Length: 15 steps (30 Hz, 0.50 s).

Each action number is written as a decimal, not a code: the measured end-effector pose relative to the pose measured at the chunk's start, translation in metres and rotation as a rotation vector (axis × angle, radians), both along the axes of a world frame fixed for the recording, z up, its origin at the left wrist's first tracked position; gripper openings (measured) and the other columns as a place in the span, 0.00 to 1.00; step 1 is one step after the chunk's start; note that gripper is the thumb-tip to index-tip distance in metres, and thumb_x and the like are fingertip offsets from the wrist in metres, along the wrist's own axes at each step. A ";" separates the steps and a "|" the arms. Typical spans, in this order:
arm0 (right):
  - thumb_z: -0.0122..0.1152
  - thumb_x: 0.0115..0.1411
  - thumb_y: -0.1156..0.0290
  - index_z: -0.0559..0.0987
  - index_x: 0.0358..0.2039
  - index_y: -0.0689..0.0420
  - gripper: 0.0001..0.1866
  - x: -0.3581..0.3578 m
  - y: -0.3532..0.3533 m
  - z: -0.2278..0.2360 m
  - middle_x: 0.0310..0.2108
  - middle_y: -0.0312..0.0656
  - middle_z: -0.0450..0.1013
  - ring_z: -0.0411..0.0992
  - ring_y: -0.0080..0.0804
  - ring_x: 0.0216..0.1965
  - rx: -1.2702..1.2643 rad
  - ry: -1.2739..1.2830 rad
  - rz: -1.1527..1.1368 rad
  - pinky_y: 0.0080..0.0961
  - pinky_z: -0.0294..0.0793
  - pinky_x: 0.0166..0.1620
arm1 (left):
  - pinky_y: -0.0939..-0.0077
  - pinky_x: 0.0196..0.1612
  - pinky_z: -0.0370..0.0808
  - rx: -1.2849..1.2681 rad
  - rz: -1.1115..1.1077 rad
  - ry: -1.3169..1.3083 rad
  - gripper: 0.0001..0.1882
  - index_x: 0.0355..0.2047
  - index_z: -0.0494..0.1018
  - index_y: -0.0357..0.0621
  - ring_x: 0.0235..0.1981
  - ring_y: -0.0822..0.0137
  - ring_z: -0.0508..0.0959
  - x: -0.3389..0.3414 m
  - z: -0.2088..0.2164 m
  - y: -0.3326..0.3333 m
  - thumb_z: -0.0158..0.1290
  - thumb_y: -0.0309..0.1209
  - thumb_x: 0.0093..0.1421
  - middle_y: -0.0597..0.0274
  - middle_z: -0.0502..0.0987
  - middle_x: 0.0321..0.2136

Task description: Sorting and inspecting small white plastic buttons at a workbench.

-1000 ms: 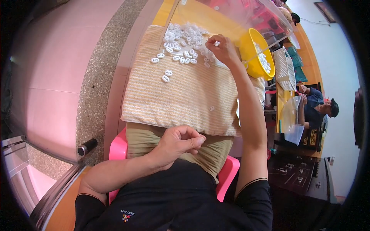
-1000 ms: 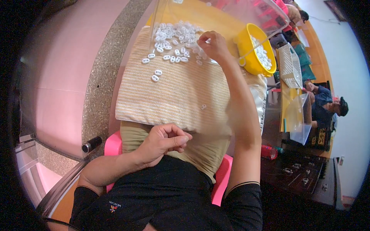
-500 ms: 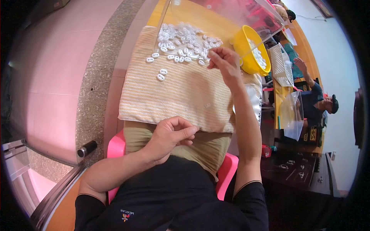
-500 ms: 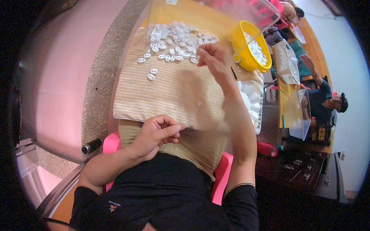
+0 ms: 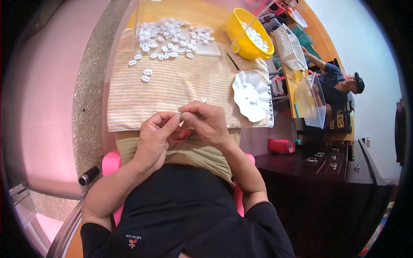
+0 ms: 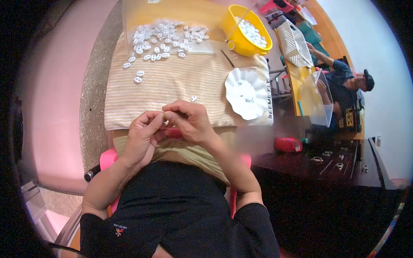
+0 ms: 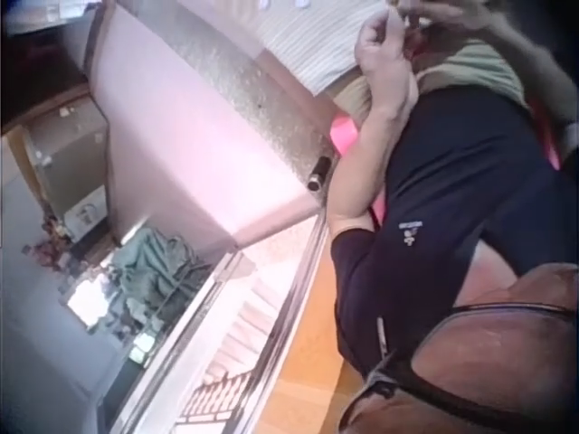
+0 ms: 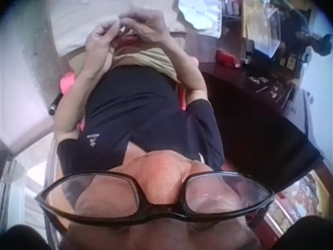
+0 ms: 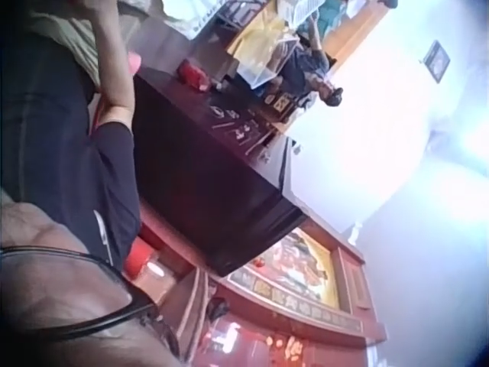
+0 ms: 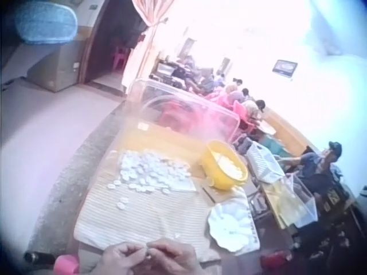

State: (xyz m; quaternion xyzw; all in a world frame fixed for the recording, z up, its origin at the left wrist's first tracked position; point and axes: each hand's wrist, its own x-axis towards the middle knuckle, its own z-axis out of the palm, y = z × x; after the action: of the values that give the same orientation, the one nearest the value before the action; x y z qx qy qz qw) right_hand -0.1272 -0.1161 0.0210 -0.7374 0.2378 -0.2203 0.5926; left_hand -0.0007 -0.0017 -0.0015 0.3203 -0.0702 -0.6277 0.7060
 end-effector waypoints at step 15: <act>0.62 0.56 0.78 0.79 0.35 0.62 0.06 -0.056 -0.031 0.011 0.29 0.38 0.76 0.72 0.21 0.31 -0.515 0.170 -0.233 0.20 0.72 0.35 | 0.76 0.38 0.81 0.032 -0.029 -0.051 0.03 0.34 0.73 0.40 0.33 0.71 0.80 -0.004 -0.001 0.001 0.54 0.26 0.61 0.59 0.78 0.32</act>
State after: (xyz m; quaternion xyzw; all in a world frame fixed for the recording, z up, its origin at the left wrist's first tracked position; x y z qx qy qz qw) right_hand -0.1835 -0.1468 0.0319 -0.8470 0.3058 -0.2776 0.3347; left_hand -0.0048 -0.0010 -0.0024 0.3461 -0.0827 -0.6306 0.6897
